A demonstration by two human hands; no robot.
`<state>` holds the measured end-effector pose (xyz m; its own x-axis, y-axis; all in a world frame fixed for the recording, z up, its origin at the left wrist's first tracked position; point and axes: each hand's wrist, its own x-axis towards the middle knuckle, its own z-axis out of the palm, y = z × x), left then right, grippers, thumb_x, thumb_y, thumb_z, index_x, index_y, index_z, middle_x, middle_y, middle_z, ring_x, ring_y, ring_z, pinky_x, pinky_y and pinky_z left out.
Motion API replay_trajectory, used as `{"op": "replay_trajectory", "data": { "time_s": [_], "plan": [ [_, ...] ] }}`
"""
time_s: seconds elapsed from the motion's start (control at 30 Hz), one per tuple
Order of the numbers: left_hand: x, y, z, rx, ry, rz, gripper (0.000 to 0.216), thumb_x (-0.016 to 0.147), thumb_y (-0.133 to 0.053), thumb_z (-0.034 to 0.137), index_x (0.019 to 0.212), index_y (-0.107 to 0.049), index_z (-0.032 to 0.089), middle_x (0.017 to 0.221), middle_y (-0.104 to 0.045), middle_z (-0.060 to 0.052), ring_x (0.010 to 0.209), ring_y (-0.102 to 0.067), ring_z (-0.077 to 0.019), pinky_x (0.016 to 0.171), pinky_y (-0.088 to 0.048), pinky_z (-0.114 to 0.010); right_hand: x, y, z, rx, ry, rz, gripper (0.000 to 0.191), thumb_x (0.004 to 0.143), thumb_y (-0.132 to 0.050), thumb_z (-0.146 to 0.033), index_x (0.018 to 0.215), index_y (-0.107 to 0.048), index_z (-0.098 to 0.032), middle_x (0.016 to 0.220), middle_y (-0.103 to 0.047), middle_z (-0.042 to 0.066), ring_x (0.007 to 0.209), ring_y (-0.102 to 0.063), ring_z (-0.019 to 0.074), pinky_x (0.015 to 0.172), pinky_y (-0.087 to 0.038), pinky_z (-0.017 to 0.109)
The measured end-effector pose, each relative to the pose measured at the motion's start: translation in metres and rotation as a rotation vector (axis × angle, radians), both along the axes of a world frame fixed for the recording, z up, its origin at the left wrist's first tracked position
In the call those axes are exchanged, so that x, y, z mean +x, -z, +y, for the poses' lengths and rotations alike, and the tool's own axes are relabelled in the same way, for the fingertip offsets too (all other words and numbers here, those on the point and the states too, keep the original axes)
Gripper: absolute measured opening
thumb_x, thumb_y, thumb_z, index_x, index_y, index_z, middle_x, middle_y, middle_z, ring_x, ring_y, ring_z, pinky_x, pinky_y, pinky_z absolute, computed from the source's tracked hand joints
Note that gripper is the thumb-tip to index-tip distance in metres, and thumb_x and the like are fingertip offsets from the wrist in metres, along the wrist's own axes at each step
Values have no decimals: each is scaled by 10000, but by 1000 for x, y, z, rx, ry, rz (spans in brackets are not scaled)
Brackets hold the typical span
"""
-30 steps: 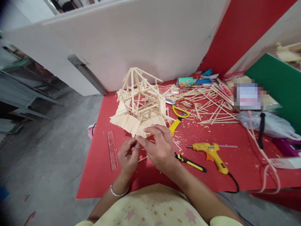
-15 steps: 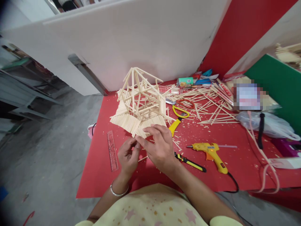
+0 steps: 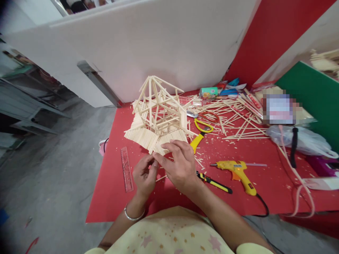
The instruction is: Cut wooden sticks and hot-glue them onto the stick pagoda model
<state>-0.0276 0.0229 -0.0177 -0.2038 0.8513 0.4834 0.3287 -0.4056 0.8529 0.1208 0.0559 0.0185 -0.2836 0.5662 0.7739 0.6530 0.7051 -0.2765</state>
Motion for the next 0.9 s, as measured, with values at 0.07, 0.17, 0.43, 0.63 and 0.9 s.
{"op": "replay_trajectory", "data": {
  "time_s": [0.07, 0.17, 0.43, 0.63, 0.9],
  "plan": [
    [0, 0, 0, -3, -2, 7, 161, 911, -609, 143, 1020, -718, 189, 846, -696, -43, 750, -625, -147, 661, -504, -257, 0, 0, 0, 4, -2, -5, 352, 868, -701, -128, 1157, -718, -328, 1179, -632, 67, 1188, -526, 257, 1010, -499, 462],
    [-1, 1, 0, -5, -6, 5, 162, 911, -611, 146, 1019, -722, 193, 856, -700, -44, 763, -633, -151, 667, -506, -260, 0, -1, -1, 9, 1, -9, 351, 865, -700, -122, 1156, -719, -318, 1180, -633, 73, 1188, -527, 261, 1008, -501, 464],
    [0, 2, 0, -3, 15, -27, 169, 909, -612, 132, 1022, -718, 200, 830, -682, -28, 743, -609, -141, 665, -487, -252, 0, -1, -1, 13, 6, -19, 331, 872, -690, -119, 1145, -726, -302, 1176, -634, 79, 1190, -525, 260, 1006, -503, 460],
    [0, 1, 0, 2, 2, -27, 175, 909, -614, 149, 1034, -724, 201, 850, -702, -38, 763, -632, -153, 671, -500, -256, 0, -1, -2, 3, 3, -19, 354, 871, -683, -113, 1159, -722, -314, 1182, -638, 73, 1190, -527, 257, 1014, -502, 460],
    [-1, 2, -1, 4, 13, -21, 212, 915, -609, 178, 1090, -729, 192, 877, -719, -55, 764, -651, -158, 684, -529, -272, 0, -3, -3, -11, 2, -16, 403, 858, -713, -115, 1229, -690, -272, 1167, -656, 95, 1171, -561, 260, 1018, -509, 470]
  ]
}}
